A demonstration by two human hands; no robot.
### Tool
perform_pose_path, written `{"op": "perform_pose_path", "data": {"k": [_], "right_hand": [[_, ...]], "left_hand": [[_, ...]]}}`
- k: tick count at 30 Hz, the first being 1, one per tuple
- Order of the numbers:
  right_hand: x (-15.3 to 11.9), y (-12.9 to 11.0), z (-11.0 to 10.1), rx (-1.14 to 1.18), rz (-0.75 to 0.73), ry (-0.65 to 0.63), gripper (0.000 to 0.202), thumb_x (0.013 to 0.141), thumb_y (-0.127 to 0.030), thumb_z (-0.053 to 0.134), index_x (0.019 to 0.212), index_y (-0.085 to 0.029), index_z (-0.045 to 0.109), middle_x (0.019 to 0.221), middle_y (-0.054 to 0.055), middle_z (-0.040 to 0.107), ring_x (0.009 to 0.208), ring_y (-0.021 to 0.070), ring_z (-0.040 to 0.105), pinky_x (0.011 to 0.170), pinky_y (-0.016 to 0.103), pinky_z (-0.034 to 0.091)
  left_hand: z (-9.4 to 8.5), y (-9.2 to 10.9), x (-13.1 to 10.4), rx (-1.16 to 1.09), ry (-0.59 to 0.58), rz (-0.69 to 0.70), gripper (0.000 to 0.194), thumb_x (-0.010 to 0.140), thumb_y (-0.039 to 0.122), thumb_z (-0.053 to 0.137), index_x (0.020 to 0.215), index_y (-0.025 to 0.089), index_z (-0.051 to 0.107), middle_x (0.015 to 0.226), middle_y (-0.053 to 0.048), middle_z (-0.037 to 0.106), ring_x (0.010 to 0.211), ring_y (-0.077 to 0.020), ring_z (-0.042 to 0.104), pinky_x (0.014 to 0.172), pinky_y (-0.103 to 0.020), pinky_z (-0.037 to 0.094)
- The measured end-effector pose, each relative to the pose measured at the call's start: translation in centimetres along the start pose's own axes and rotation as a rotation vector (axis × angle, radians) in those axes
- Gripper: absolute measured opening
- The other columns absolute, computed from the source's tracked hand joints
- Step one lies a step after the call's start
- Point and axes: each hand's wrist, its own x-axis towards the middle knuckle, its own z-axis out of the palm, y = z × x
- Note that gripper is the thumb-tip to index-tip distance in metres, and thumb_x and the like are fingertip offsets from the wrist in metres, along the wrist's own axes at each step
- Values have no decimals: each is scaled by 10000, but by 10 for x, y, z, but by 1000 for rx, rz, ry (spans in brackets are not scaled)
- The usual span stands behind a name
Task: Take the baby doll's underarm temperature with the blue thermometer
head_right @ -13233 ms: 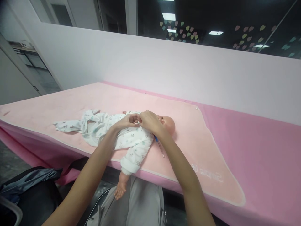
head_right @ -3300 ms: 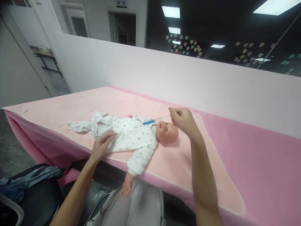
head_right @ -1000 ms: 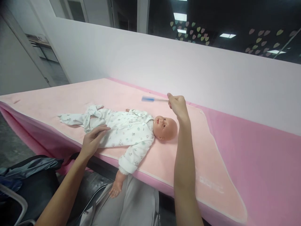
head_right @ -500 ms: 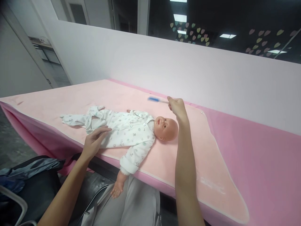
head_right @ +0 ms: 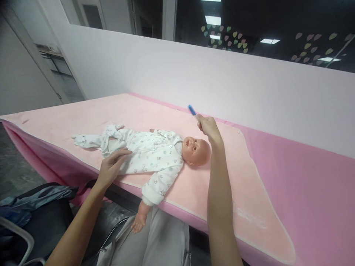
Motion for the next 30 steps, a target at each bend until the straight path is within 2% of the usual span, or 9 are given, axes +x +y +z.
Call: {"op": "perform_pose_path", "data": {"k": [7, 12, 17, 21, 30], "right_hand": [[1, 1, -2, 40, 3, 11, 442, 804, -346, 522, 434, -200, 329, 358, -75, 273, 339, 36, 194, 349, 199, 155], [3, 5, -3, 22, 21, 24, 456, 823, -305, 488, 414, -194, 321, 364, -73, 261, 339, 31, 190, 356, 199, 146], [1, 1, -1, 31, -6, 45, 459, 827, -299, 486, 419, -199, 301, 372, -77, 236, 345, 32, 185, 359, 201, 143], [-1, -3, 0, 85, 23, -1, 449, 822, -296, 493, 429, -202, 298, 370, -81, 232, 340, 30, 170, 353, 200, 126], [-4, -6, -5, 106, 31, 22, 423, 793, -312, 533, 448, -199, 315, 369, -88, 253, 336, 23, 183, 340, 184, 139]], "left_hand": [[0, -2, 0, 2, 2, -3, 211, 827, 372, 538, 890, 217, 667, 1009, -50, 662, 1139, -240, 534, 1014, -400, 385], [1, -3, 0, 0, 2, 4, 194, 831, 350, 538, 894, 223, 670, 1010, -42, 661, 1137, -232, 534, 1012, -386, 383], [1, -3, 0, -8, 2, 12, 195, 830, 349, 543, 896, 220, 673, 1008, -47, 663, 1129, -235, 538, 1007, -393, 386], [1, -2, 0, -10, -1, 10, 196, 831, 351, 544, 897, 219, 672, 1006, -46, 663, 1130, -232, 538, 1008, -387, 384], [1, -3, 0, -18, -3, 18, 196, 834, 340, 548, 902, 206, 674, 1009, -51, 663, 1137, -235, 534, 1009, -379, 382]]}}
